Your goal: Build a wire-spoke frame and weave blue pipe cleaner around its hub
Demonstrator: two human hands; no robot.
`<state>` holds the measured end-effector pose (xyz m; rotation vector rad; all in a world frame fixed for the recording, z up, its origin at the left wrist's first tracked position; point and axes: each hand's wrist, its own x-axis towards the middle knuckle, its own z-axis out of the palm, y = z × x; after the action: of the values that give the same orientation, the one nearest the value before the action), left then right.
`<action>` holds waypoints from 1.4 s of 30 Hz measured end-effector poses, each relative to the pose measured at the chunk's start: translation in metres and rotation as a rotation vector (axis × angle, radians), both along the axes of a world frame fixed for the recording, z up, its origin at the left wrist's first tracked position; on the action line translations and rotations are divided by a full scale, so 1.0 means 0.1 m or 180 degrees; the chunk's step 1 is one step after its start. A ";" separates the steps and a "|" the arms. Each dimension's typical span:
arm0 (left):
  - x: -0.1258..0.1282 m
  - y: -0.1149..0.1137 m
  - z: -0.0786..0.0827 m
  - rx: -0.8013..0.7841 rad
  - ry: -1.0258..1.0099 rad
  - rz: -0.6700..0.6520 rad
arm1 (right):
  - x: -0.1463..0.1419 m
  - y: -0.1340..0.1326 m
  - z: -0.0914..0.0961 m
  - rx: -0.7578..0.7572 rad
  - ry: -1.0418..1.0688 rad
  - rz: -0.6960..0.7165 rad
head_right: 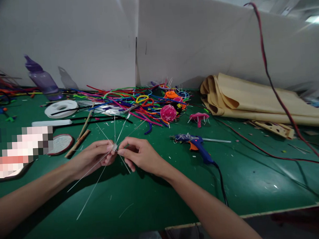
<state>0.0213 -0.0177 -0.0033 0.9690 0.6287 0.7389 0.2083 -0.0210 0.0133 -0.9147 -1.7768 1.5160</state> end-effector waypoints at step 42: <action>0.02 0.02 0.04 0.1298 0.1450 0.1233 | 0.03 0.08 -0.02 0.1590 -0.1156 -0.0736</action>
<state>0.0233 -0.0160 0.0003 1.4328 1.1116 1.0229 0.2111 -0.0125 0.0109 -1.1284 -2.0819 0.7373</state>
